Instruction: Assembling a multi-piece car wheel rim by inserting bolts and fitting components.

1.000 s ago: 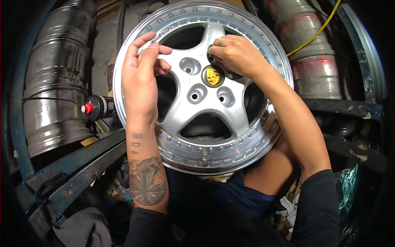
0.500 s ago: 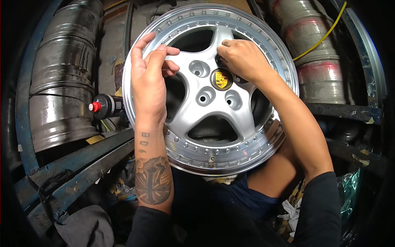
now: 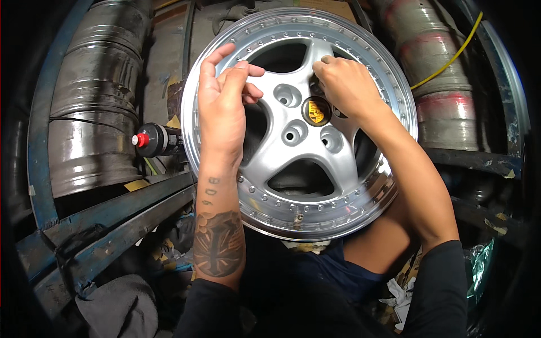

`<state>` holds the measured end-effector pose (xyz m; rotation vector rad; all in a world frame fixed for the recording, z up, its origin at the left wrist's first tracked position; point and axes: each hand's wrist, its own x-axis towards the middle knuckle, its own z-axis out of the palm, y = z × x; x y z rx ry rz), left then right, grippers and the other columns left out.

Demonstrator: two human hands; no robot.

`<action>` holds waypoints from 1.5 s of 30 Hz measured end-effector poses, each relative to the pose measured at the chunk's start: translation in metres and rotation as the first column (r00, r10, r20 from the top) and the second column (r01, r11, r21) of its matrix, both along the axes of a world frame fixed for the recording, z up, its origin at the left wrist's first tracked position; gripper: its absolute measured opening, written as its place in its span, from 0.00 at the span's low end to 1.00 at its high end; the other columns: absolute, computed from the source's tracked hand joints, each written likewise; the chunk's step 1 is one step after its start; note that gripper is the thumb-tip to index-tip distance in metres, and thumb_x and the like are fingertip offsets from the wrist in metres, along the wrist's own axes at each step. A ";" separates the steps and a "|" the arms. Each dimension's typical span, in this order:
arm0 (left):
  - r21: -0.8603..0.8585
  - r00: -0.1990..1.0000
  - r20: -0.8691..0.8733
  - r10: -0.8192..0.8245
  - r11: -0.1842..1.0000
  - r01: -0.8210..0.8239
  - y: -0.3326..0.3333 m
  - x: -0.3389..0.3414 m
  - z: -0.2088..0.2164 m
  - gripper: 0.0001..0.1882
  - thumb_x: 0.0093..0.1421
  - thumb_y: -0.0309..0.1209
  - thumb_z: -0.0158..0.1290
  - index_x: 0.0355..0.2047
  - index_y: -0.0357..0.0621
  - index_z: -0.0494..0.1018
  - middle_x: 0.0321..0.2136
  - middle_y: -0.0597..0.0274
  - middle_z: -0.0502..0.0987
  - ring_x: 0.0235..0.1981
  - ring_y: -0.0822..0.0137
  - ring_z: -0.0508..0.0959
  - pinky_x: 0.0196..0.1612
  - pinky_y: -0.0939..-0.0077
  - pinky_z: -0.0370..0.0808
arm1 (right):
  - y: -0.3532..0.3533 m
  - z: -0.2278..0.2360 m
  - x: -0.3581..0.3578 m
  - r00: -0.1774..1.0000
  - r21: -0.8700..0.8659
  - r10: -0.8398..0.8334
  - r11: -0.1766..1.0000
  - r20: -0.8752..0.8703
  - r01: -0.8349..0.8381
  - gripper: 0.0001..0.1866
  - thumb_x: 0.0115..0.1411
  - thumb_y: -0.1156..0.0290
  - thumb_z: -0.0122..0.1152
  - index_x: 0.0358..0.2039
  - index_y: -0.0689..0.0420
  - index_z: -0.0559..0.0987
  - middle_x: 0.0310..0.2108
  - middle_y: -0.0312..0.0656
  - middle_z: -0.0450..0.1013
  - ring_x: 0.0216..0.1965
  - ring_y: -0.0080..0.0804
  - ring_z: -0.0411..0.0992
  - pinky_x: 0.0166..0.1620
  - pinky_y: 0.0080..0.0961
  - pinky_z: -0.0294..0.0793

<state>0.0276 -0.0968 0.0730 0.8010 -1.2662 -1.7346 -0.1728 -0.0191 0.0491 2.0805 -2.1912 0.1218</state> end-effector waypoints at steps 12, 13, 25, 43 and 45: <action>-0.522 0.825 0.533 0.187 0.841 0.146 -0.003 -0.028 -0.033 0.26 0.58 0.35 0.57 0.54 0.35 0.71 0.47 0.40 0.77 0.52 0.51 0.77 0.55 0.67 0.71 | 0.082 0.116 -0.004 0.303 -0.298 0.141 0.764 0.943 0.573 0.06 0.53 0.74 0.69 0.30 0.61 0.80 0.26 0.33 0.76 0.28 0.16 0.71 0.32 0.15 0.70; -0.478 0.784 0.610 0.116 0.843 0.248 0.008 -0.036 -0.030 0.28 0.58 0.39 0.57 0.54 0.33 0.70 0.48 0.38 0.76 0.54 0.49 0.75 0.57 0.64 0.70 | 0.087 0.117 0.001 0.203 -0.292 0.210 0.703 0.956 0.649 0.06 0.52 0.75 0.68 0.29 0.60 0.79 0.24 0.32 0.75 0.26 0.16 0.70 0.30 0.16 0.69; -0.216 -0.024 0.912 0.409 0.530 0.820 0.020 -0.138 0.003 0.23 0.47 0.47 0.63 0.31 0.36 0.81 0.30 0.46 0.81 0.34 0.48 0.82 0.41 0.57 0.79 | 0.076 0.077 0.103 -0.539 -0.216 0.431 0.883 0.724 0.416 0.05 0.57 0.75 0.65 0.31 0.61 0.77 0.26 0.33 0.74 0.28 0.14 0.71 0.33 0.14 0.71; -0.220 0.512 0.647 0.564 -0.505 0.835 -0.010 -0.153 0.008 0.42 0.53 0.39 0.58 0.67 0.66 0.53 0.61 0.59 0.63 0.55 0.56 0.69 0.52 0.51 0.71 | 0.085 0.104 0.112 -0.530 -0.237 0.410 0.901 0.743 0.364 0.06 0.56 0.74 0.64 0.30 0.62 0.77 0.23 0.34 0.73 0.25 0.16 0.68 0.31 0.17 0.69; -0.206 0.486 0.615 0.621 -0.468 0.859 -0.005 -0.156 0.000 0.48 0.52 0.41 0.60 0.69 0.73 0.46 0.64 0.57 0.58 0.59 0.52 0.65 0.53 0.46 0.69 | 0.086 0.104 0.116 -0.492 -0.250 0.382 0.916 0.783 0.314 0.05 0.57 0.74 0.64 0.32 0.61 0.78 0.24 0.30 0.72 0.26 0.12 0.66 0.31 0.14 0.67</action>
